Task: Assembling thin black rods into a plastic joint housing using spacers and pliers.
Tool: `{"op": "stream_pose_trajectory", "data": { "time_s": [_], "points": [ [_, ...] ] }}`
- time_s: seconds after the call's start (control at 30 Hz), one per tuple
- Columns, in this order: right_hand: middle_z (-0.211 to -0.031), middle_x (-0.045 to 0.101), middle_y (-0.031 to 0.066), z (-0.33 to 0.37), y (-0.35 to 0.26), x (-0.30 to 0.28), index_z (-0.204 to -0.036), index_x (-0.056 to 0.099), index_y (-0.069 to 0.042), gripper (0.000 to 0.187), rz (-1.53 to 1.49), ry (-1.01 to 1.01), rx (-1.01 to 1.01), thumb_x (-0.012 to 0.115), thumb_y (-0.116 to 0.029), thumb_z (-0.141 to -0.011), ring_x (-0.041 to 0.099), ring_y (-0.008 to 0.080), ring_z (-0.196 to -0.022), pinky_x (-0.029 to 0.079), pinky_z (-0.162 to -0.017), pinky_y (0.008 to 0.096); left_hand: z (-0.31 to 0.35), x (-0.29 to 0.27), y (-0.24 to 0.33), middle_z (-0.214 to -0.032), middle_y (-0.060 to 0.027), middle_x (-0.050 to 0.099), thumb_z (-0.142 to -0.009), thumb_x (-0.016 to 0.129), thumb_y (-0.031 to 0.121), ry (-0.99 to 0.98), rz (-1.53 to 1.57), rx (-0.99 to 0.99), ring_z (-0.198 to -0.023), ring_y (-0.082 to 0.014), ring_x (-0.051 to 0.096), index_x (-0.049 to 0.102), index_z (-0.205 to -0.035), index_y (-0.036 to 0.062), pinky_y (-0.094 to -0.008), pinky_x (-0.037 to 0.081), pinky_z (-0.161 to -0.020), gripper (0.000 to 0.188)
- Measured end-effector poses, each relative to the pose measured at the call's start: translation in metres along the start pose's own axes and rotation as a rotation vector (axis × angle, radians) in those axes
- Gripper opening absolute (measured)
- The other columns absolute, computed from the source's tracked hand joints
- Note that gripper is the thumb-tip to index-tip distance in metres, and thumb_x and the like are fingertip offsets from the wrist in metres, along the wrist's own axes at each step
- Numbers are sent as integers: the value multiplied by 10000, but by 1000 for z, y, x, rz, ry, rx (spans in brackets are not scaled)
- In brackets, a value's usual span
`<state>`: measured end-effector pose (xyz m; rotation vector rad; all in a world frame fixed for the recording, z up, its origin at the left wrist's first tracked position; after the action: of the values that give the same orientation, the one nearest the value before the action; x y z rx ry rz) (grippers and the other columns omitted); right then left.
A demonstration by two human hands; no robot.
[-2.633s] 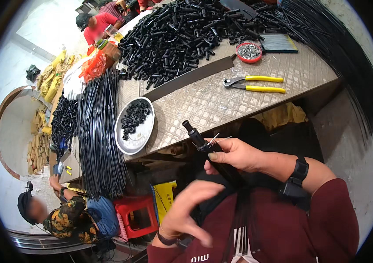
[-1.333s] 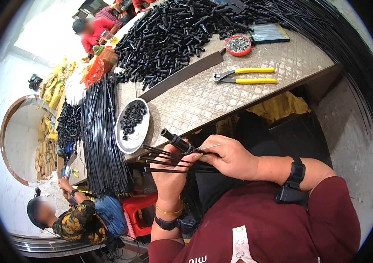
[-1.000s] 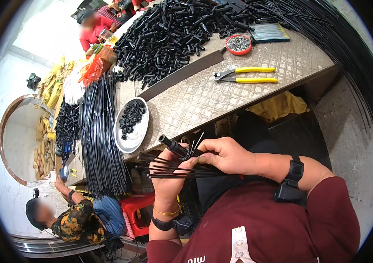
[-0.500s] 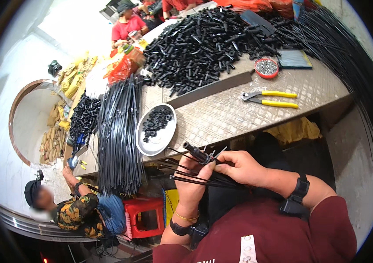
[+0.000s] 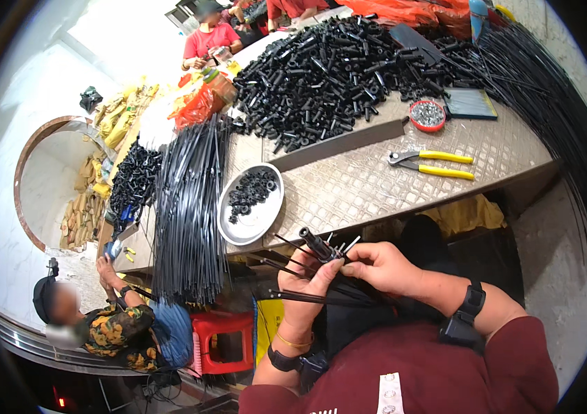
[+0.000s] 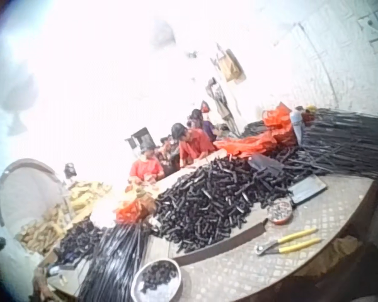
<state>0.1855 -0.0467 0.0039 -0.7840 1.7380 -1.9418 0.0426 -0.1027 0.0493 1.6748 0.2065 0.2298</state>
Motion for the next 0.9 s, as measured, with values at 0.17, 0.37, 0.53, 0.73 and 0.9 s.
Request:
{"op": "stream_pose_trajectory", "data": {
  "time_s": [0.17,0.37,0.53,0.73,0.9],
  "points": [
    [-747,594,-40,-8,-3,0,-871,641,-34,109,-162,-49,-12,678,-131,-839,501,35,-716,422,-637,221,-4,-3,7,-939,-62,649,-786,690,-13,-34,45,-2,-847,-118,606,587,-1096,-23,-240,480,-785,327],
    [-751,588,-40,-20,-8,-7,-864,628,-40,146,-117,-185,160,701,-161,-828,500,43,-719,419,-659,217,-12,-18,-2,-967,-107,660,-754,696,-34,-94,150,-93,-894,-170,628,589,-1100,-36,-279,486,-832,362],
    [-710,578,-40,-25,4,5,-828,629,-47,224,-10,-37,20,749,-231,-782,489,55,-689,419,-628,252,-12,-27,-26,-968,-151,660,-726,743,9,29,382,-98,-918,-241,644,588,-1066,-41,-341,485,-878,377],
    [-742,585,-17,-30,3,0,-827,609,-51,228,-102,-141,220,769,-201,-764,514,57,-680,436,-616,222,-16,-29,-32,-992,-152,640,-768,756,197,-175,393,-135,-930,-238,613,573,-1067,-15,-341,479,-865,410],
    [-723,584,-12,-37,-1,3,-814,615,-51,207,-101,-141,249,766,-179,-757,515,64,-645,439,-596,223,-16,-29,-31,-1009,-141,632,-816,709,196,-148,398,-106,-968,-229,597,567,-1086,-10,-330,467,-883,367]
  ]
}}
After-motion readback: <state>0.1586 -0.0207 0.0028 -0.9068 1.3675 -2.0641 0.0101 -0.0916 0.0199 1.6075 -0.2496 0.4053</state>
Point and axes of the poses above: each hand's wrist, its own z-axis away from the middle knuckle, its own x-axis out of the palm, y = z × x, the point moved 2 cm from there along -z, towards the middle knuckle
